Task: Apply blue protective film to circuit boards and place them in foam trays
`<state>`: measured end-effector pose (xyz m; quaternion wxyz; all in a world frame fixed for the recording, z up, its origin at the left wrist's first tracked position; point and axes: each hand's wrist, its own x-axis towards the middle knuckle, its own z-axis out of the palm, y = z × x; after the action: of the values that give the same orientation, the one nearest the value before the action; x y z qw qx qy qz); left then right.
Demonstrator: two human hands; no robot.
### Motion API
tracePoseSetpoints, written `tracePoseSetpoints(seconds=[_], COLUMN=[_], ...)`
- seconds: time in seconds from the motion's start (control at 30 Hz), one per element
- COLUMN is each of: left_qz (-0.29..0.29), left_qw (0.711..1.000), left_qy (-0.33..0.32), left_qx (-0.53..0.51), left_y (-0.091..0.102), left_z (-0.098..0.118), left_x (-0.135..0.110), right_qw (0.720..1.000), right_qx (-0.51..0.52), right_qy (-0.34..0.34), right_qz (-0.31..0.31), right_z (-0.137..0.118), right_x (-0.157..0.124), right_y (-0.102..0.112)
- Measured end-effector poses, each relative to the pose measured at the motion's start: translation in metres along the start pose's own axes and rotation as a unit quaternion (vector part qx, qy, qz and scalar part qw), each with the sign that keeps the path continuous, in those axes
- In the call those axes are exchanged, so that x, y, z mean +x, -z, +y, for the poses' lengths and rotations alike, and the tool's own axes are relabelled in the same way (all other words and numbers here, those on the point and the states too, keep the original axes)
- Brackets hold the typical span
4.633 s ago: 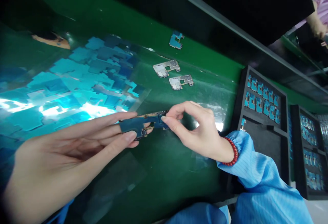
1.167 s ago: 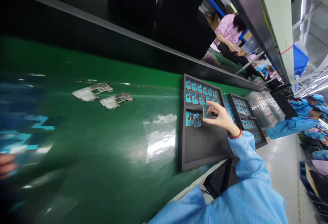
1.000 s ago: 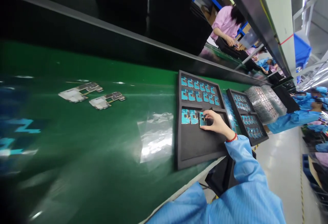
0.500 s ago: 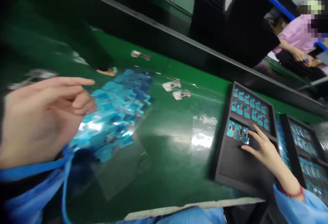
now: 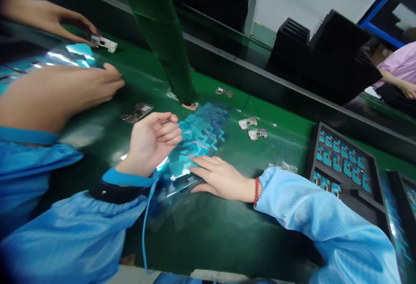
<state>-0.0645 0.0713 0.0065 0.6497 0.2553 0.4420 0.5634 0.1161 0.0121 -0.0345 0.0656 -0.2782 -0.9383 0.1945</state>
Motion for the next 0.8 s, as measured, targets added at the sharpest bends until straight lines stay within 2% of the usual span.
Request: tracePoseSetpoints(seconds=[0.13,0.23,0.27,0.33,0.4,0.43,0.5,0.6,0.7,0.8], left_qz=[-0.022,-0.049,-0.05,-0.034,-0.023,-0.022,-0.026,-0.028,-0.014,-0.008], left_qw=[0.998,0.984,0.97,0.903,0.856,0.856,0.876,0.898,0.891,0.89], left_qy=[-0.011,-0.011,-0.02,-0.057,-0.062,-0.059,-0.06,-0.071,-0.111,-0.137], left_qx=[0.062,0.172,0.237,0.425,0.512,0.514,0.478,0.433,0.439,0.434], left_y=[-0.002,0.002,0.005,0.013,0.018,0.019,0.02,0.017,0.013,0.007], left_z=[0.009,0.018,0.018,0.015,0.007,0.002,-0.008,-0.015,-0.016,-0.017], left_x=[-0.008,-0.036,-0.048,-0.071,-0.088,-0.092,-0.094,-0.089,-0.089,-0.096], right_qw=[0.994,0.98,0.974,0.963,0.958,0.957,0.96,0.972,0.981,0.977], right_qx=[0.024,0.068,0.078,0.083,0.071,0.06,0.03,-0.008,0.002,0.022], right_qy=[0.009,-0.018,-0.031,-0.044,-0.026,-0.011,0.021,0.049,0.053,0.041], right_qz=[0.105,0.184,0.211,0.254,0.277,0.282,0.278,0.232,0.188,0.208], right_z=[0.011,0.012,0.011,0.009,0.006,0.005,0.003,0.002,-0.002,-0.01], right_x=[-0.012,-0.02,-0.022,-0.023,-0.025,-0.025,-0.026,-0.027,-0.028,-0.026], right_y=[0.001,0.016,0.022,0.033,0.04,0.042,0.044,0.045,0.046,0.046])
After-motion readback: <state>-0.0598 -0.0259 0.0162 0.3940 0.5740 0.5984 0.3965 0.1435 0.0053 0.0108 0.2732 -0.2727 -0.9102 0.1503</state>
